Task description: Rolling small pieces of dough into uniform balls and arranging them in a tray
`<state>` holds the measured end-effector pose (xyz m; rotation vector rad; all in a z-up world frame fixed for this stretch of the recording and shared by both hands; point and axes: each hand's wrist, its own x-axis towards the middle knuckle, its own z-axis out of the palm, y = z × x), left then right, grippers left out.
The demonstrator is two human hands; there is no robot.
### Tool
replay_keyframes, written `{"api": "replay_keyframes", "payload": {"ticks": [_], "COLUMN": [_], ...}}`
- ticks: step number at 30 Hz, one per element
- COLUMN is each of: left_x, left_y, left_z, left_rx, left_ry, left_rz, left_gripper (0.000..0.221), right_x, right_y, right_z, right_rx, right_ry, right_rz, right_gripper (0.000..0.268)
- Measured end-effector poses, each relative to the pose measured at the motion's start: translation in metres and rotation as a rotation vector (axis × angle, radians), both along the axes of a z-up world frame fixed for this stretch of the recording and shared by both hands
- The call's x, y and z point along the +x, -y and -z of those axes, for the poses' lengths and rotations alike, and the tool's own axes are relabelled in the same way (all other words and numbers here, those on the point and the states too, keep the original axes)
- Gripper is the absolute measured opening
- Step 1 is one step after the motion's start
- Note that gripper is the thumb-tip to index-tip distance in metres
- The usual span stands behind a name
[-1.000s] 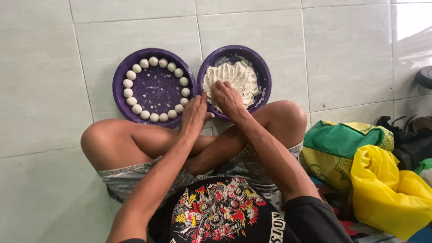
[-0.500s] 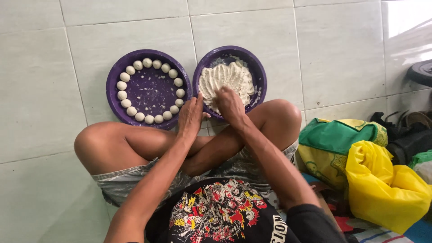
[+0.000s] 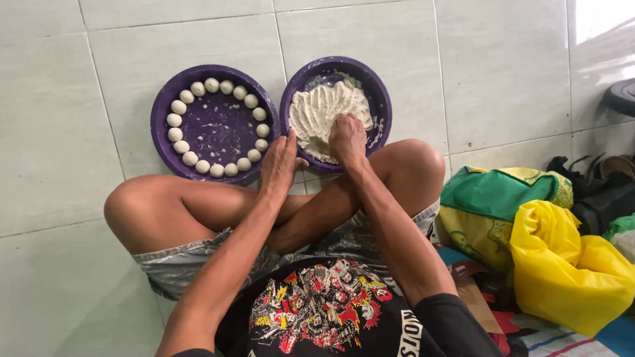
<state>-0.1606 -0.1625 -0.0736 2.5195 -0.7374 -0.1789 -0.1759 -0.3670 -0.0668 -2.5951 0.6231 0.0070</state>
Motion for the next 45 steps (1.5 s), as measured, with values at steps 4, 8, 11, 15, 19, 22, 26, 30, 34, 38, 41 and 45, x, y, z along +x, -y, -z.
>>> {"api": "replay_keyframes", "payload": {"ticks": [4,8,11,15,19,22,26,30,34,38,41,45], "left_x": [0.003,0.003,0.002,0.002,0.004,0.003,0.004,0.004,0.005,0.003,0.006,0.005], "left_y": [-0.001,-0.002,-0.004,-0.005,-0.002,-0.004,-0.004,-0.005,-0.004,-0.004,-0.004,-0.006], "left_z": [-0.001,0.013,0.001,-0.002,-0.014,-0.008,0.011,0.000,-0.002,-0.005,0.003,0.002], "left_rx": [-0.014,-0.010,0.017,-0.001,-0.022,-0.101,-0.110,-0.108,-0.055,-0.062,-0.030,-0.111], "left_ry": [-0.013,-0.020,-0.020,-0.026,-0.046,-0.105,-0.095,-0.109,-0.094,-0.131,-0.091,-0.119], "left_rz": [0.014,0.008,0.021,0.013,0.013,-0.003,-0.014,-0.005,0.001,0.005,0.023,0.018], "left_gripper": [0.089,0.095,0.095,0.094,0.093,0.095,0.097,0.094,0.094,0.093,0.092,0.095], "right_x": [-0.002,-0.007,-0.011,-0.008,-0.004,-0.004,-0.009,-0.004,-0.006,-0.010,-0.008,-0.015], "right_y": [-0.010,-0.016,-0.016,-0.007,0.005,-0.014,-0.012,-0.019,0.000,-0.025,-0.026,-0.016], "right_z": [-0.006,0.007,-0.018,-0.046,0.000,0.006,0.035,-0.001,0.029,-0.064,-0.086,-0.057], "right_rx": [0.057,0.139,0.171,0.144,-0.029,-0.055,-0.160,-0.107,0.075,-0.004,-0.272,-0.238], "right_ry": [-0.016,-0.010,-0.026,-0.057,0.190,0.120,-0.012,-0.065,-0.006,0.009,0.018,-0.086], "right_rz": [-0.080,-0.158,-0.106,0.032,-0.281,-0.507,-0.544,-0.453,-0.180,-0.278,-0.723,-0.731], "right_gripper": [0.029,0.027,0.027,0.032,0.028,0.041,0.016,0.011,0.010,0.031,0.018,0.025]}}
